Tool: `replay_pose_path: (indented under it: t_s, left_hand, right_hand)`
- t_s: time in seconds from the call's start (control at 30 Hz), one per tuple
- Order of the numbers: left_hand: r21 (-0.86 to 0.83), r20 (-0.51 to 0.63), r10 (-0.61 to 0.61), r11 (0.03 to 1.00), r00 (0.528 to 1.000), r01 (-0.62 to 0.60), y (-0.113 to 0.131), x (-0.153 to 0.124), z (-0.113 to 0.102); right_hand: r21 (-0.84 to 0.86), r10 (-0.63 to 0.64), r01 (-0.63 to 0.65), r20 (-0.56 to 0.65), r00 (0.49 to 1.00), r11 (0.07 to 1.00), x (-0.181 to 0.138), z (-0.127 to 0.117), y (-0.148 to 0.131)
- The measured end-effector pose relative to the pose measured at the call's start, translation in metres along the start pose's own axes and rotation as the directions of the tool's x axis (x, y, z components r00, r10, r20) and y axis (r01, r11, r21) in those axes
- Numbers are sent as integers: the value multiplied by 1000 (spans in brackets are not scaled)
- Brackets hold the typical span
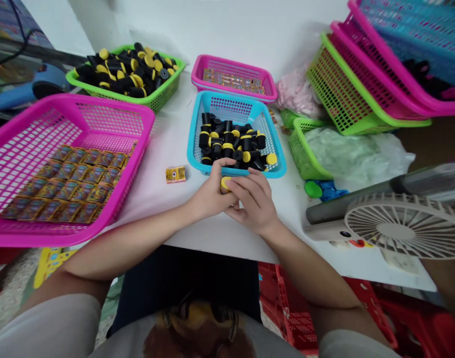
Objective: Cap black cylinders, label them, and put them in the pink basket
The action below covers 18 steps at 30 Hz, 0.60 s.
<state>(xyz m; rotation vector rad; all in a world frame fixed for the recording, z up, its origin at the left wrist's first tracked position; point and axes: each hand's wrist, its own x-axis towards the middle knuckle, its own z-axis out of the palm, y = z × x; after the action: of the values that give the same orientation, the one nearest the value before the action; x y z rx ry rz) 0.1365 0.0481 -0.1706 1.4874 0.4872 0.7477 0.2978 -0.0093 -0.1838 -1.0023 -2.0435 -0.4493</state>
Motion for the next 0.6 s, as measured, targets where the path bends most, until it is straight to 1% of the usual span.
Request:
replay_pose_path:
  t_s: [0.07,0.1,0.17,0.23,0.33,0.37,0.43,0.53,0.6]
  left_hand:
    - [85,-88,72,994,994,-65,-3,0,1]
    - [122,-107,108,988,988,-95,-4,-1,1]
    - [169,-110,169,974,979,-149,-3,-1,1]
    - [180,-90,213,964,973,-194,0,-1,2]
    - [157,-20,238,960,971,-232,7,-3,0]
    - [146,15,237,960,971,-237,9,-3,-1]
    - [134,90,226,962,970,-237,12,-2,-5]
    - [120,209,212,963,955,-240,14,1,-10]
    - [150,235,238,949,942,-277,15,1,-11]
  right_hand:
    - [-28,-8,8,3,1000,1000,-3,4,1]
    - [-32,-10,10,-10,1000,999,-4,5,1]
    - [-12,-11,11,-42,999,1000,-5,7,2]
    - [49,6,-5,-38,999,999,-6,7,3]
    - [144,49,-53,32,998,988,-5,5,6]
    - [164,44,-49,30,999,985,-5,4,7]
    - [157,-6,11,-27,1000,987,-6,3,8]
    - [94,-79,89,-107,991,992,-8,5,11]
    - [68,-89,100,-145,985,993,-8,7,13]
